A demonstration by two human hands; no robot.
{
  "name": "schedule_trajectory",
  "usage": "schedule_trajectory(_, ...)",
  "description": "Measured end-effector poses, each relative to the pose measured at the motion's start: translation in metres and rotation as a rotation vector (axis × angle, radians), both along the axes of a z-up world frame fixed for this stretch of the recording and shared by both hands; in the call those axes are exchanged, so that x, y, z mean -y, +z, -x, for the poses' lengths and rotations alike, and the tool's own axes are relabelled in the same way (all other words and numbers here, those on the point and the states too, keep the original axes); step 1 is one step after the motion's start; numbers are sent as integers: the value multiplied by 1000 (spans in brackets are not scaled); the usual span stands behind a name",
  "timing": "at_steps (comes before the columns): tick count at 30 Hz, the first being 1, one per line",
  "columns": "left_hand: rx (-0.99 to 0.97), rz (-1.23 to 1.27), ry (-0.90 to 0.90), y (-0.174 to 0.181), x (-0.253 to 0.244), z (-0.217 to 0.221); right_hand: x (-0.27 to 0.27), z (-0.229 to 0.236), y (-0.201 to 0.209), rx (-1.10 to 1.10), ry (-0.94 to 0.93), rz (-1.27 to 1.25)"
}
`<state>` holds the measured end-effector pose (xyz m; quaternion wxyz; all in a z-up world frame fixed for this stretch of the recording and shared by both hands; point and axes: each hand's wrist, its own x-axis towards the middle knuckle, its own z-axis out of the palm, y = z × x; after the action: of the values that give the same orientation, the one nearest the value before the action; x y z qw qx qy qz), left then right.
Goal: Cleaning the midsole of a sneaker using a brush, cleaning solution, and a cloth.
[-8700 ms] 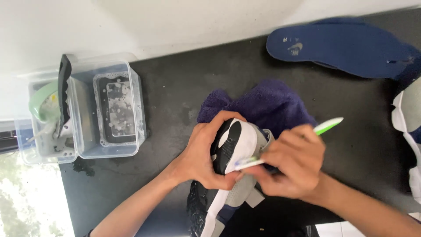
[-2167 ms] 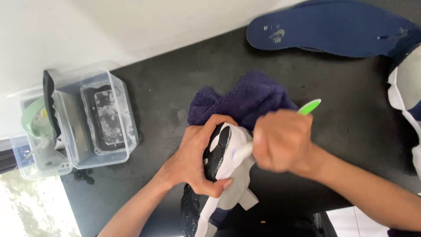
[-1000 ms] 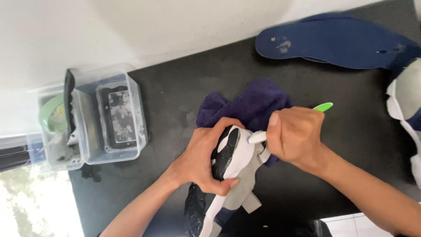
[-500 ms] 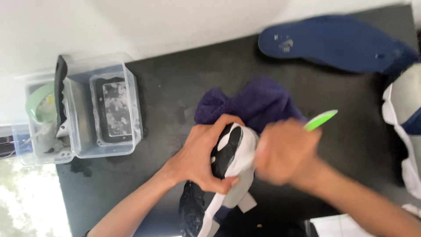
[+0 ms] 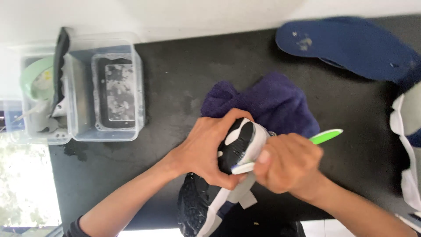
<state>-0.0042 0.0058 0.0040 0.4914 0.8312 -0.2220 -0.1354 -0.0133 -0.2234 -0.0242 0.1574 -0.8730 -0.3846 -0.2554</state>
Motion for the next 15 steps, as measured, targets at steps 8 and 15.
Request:
schedule_trajectory(8,-23,44,-7,0,-5,2,-21,-3,17,49,97,-101)
schedule_trajectory(15,14,24,-19,0,-5,-2,-14,-17,23,34,52,-93)
